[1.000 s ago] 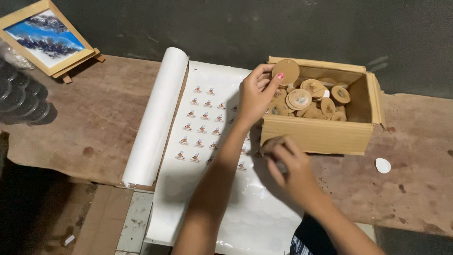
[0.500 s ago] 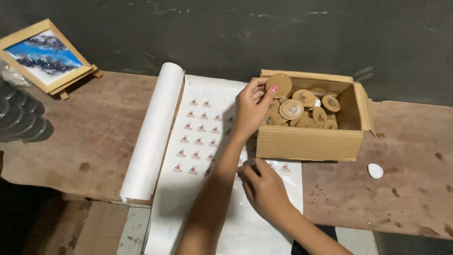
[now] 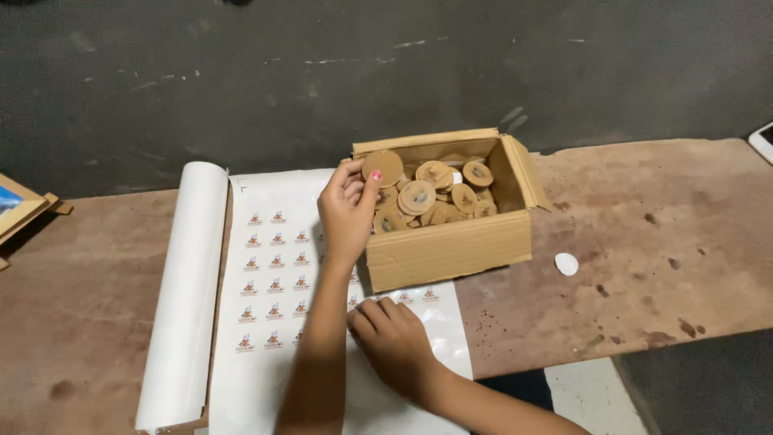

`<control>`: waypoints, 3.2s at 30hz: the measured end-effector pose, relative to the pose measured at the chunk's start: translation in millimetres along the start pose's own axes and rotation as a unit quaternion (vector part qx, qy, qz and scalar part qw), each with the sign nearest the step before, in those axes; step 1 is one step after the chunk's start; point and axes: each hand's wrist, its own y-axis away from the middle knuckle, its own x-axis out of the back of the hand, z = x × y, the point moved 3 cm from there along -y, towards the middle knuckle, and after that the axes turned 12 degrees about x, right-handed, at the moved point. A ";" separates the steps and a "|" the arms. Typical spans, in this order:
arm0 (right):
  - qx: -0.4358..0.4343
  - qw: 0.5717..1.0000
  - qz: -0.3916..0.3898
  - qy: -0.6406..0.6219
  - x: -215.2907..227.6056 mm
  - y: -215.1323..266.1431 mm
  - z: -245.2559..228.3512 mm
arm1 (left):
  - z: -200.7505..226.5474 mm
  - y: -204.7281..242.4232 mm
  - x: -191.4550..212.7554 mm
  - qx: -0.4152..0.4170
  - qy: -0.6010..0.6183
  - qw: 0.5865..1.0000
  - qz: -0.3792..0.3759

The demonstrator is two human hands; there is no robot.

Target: The person repeatedly picks round wooden discs from a cardboard box, peels small stickers from a roll, and presses them onto the discs. The person handles the discs one at a time, placing each labeled disc back into the box. The process continues throughout the clip.

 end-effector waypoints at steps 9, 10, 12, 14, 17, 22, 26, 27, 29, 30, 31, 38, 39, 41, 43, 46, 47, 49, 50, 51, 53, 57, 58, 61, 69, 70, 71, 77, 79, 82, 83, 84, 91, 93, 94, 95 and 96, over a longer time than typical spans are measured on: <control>0.021 0.997 0.030 -0.064 -6.8 1.5 2.9 | 6.2 4.6 0.0 -0.017 -0.004 1.000 -0.004; 0.026 0.997 0.029 -0.073 -8.1 1.2 3.1 | 2.8 1.0 -0.7 -0.014 -0.007 1.000 0.005; -0.002 0.996 0.026 -0.086 -10.1 4.5 3.1 | -5.3 -1.8 -1.4 -0.036 0.005 0.999 0.007; -0.015 0.992 0.014 -0.128 -7.2 5.3 3.9 | 1.6 2.7 -0.1 -0.028 0.000 1.000 0.014; -0.053 0.980 0.001 -0.194 -0.2 3.3 4.7 | 11.8 8.6 1.3 -0.013 -0.012 1.000 0.007; -0.094 0.965 -0.024 -0.242 7.2 0.5 6.0 | 9.8 7.0 0.6 -0.012 -0.016 1.000 0.003; -0.093 0.966 -0.028 -0.240 6.5 0.4 6.0 | 8.6 6.4 0.5 -0.019 -0.014 1.000 0.005; -0.089 0.968 -0.024 -0.233 6.2 0.0 6.2 | 8.9 6.3 0.5 -0.016 -0.015 1.000 0.004; -0.078 0.971 -0.021 -0.224 5.4 -0.6 5.3 | 8.4 6.5 1.3 -0.021 -0.019 1.000 0.002; -0.068 0.974 -0.017 -0.214 5.3 -1.0 4.9 | 8.4 6.5 1.3 -0.026 -0.024 0.999 -0.001; -0.068 0.974 -0.017 -0.214 6.5 -2.2 3.6 | 8.7 6.8 1.3 -0.026 -0.024 0.999 -0.001; -0.051 0.989 -0.011 -0.135 4.3 -5.0 -2.0 | 5.2 4.2 0.2 -0.019 -0.007 1.000 0.009; -0.045 0.992 -0.007 -0.116 1.9 -3.8 -2.3 | 7.2 5.0 0.2 -0.012 -0.005 1.000 0.008; -0.049 0.991 -0.008 -0.123 2.6 -3.7 -2.8 | 10.1 6.8 0.6 -0.010 -0.010 1.000 0.004; -0.052 0.990 -0.010 -0.129 3.9 -4.1 -2.9 | 10.7 6.8 0.4 -0.009 -0.014 1.000 0.000; -0.045 0.990 0.002 -0.135 9.3 -4.7 -4.2 | 8.1 6.3 0.3 -0.011 -0.007 1.000 0.006; -0.042 0.989 0.008 -0.143 12.1 -5.9 -4.2 | 8.3 5.8 0.1 -0.012 -0.006 1.000 0.006; -0.035 0.988 0.016 -0.149 13.0 -7.3 -2.6 | 11.1 4.7 0.2 -0.018 -0.004 1.000 0.006; -0.030 0.987 0.017 -0.155 10.5 -7.4 -1.0 | 12.6 4.0 0.4 -0.013 -0.009 1.000 0.004; -0.029 0.986 0.013 -0.165 9.2 -3.8 -2.6 | 11.0 7.8 0.7 -0.001 -0.015 1.000 0.002; -0.034 0.985 0.010 -0.168 10.0 -3.3 -3.0 | 15.0 10.6 1.5 -0.001 -0.021 1.000 0.000; -0.050 0.985 -0.016 -0.164 2.5 0.4 -0.1 | 14.4 8.8 0.8 0.005 -0.014 1.000 0.007; -0.051 0.985 -0.017 -0.165 3.0 1.1 -1.0 | 13.5 9.9 0.8 0.007 -0.014 1.000 0.007; -0.048 0.986 -0.007 -0.161 3.6 -1.3 0.4 | 13.5 7.4 0.8 0.003 -0.008 1.000 0.005; -0.089 0.950 0.006 -0.299 12.5 -1.7 6.1 | 1.7 2.5 0.7 -0.007 0.010 1.000 0.011; -0.091 0.949 0.003 -0.301 12.1 -1.7 8.3 | 2.0 1.5 0.4 -0.002 0.010 1.000 0.013; -0.153 0.941 -0.004 -0.301 10.6 0.8 12.1 | 2.5 2.4 0.6 -0.014 0.009 1.000 0.008; -0.174 0.934 0.011 -0.311 7.7 1.9 11.0 | 7.1 4.4 2.2 -0.015 -0.004 1.000 -0.001; -0.162 0.938 0.013 -0.306 6.5 3.6 10.5 | 4.9 4.1 1.7 -0.016 -0.008 1.000 -0.003; -0.163 0.937 0.020 -0.307 3.2 6.9 11.9 | 2.4 2.5 1.5 -0.023 0.003 1.000 0.000; -0.159 0.937 0.019 -0.310 2.3 7.5 11.9 | 2.7 2.8 1.7 -0.025 0.000 1.000 0.002; -0.155 0.937 0.017 -0.314 1.3 8.3 11.9 | 2.8 3.1 1.7 -0.027 -0.003 1.000 0.004; -0.174 0.931 -0.017 -0.322 1.5 7.8 12.0 | 5.8 5.4 2.2 -0.003 -0.015 1.000 0.002; -0.151 0.937 -0.015 -0.315 3.1 6.1 11.3 | 3.2 3.8 1.7 -0.022 -0.012 1.000 0.007; -0.152 0.937 -0.015 -0.316 2.4 8.1 11.2 | 2.2 4.3 1.4 -0.021 -0.012 1.000 0.007; -0.157 0.936 -0.022 -0.313 1.1 9.4 11.5 | 2.3 4.2 1.4 -0.026 -0.011 1.000 0.006; -0.163 0.936 -0.029 -0.310 -0.1 10.6 11.8 | 2.6 4.0 1.4 -0.032 -0.009 0.999 0.006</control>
